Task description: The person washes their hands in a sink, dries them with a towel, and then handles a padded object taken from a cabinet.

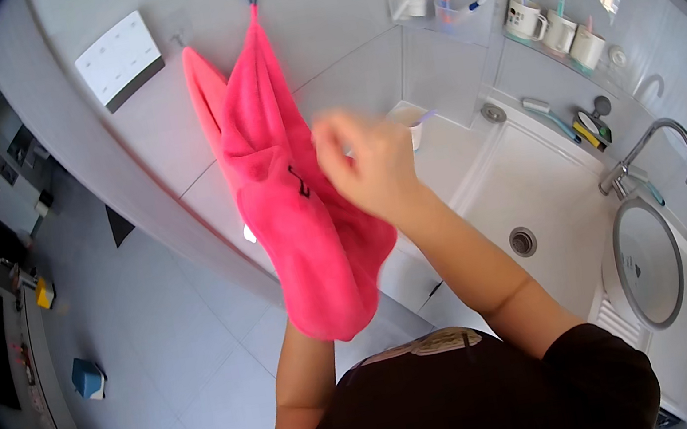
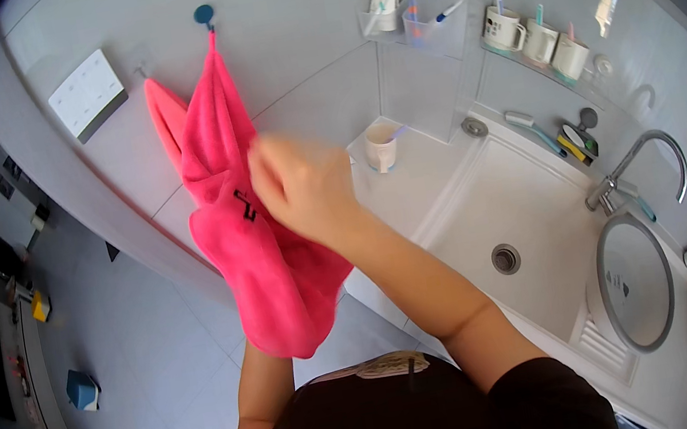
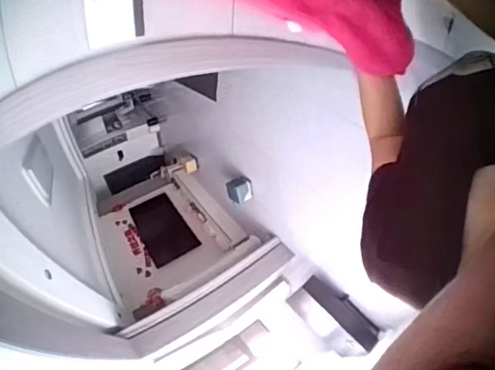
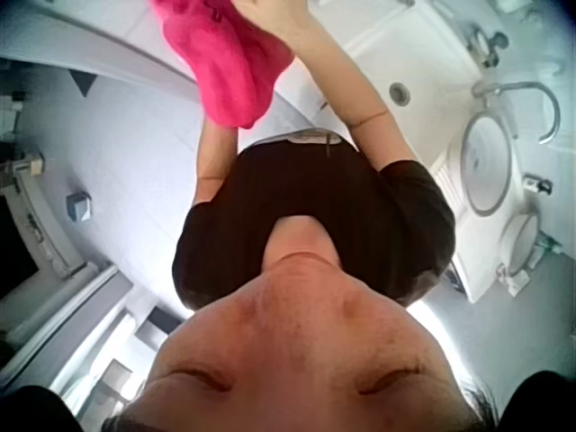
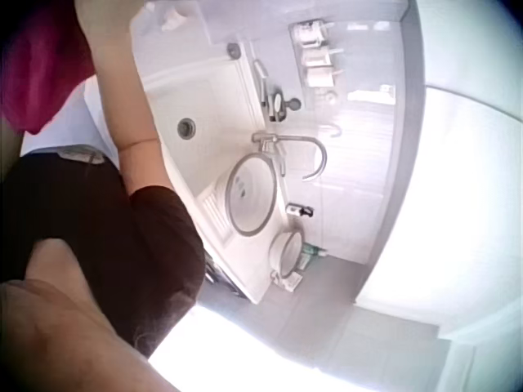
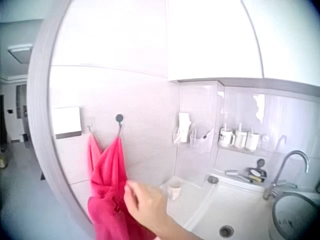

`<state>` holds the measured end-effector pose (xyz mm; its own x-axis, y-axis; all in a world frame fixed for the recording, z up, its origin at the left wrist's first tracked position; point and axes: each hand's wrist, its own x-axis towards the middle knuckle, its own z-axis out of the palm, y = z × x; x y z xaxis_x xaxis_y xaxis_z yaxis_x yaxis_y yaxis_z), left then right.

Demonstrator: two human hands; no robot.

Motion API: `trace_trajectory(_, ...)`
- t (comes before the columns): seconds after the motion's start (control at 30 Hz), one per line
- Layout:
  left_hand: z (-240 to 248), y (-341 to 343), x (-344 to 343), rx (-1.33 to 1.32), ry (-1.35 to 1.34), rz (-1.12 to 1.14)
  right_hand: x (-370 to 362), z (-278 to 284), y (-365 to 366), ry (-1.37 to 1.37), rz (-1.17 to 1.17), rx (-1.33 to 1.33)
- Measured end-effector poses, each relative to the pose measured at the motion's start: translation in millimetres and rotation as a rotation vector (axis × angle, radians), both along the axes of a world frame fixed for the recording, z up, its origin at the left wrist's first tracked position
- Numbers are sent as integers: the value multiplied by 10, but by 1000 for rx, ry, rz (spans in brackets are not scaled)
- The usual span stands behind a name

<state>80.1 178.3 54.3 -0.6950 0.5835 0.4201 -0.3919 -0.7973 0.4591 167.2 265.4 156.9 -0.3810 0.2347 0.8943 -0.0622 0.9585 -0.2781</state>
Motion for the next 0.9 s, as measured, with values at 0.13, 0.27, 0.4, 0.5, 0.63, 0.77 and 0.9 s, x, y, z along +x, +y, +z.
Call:
trace_trajectory(0.13, -57, 184, 669, -291, 125, 6, -739, 336, 268, 652, -149, 244)
trace_trajectory(0.27, -26, 51, 637, -357, 122, -73, -976, 253, 185, 536, -81, 236)
trace_trajectory(0.4, -74, 5, 498, -369, 131, -48, -864, 163, 63, 531, -64, 181)
trace_trajectory(0.5, -259, 4, 151, -324, -259, -331, -786, -282, -11, 330, -28, 205)
trace_trajectory(0.63, -421, 42, -209, -366, -189, -443, -322, -891, -62, 259, -132, -83)
trace_trajectory(0.77, -293, 95, -254, -350, 9, -349, -300, -1573, -228, 513, 813, -1568)
trace_trajectory(0.9, 198, 190, -422, -321, 450, 39, -113, -1560, -453, 452, 1016, -1771)
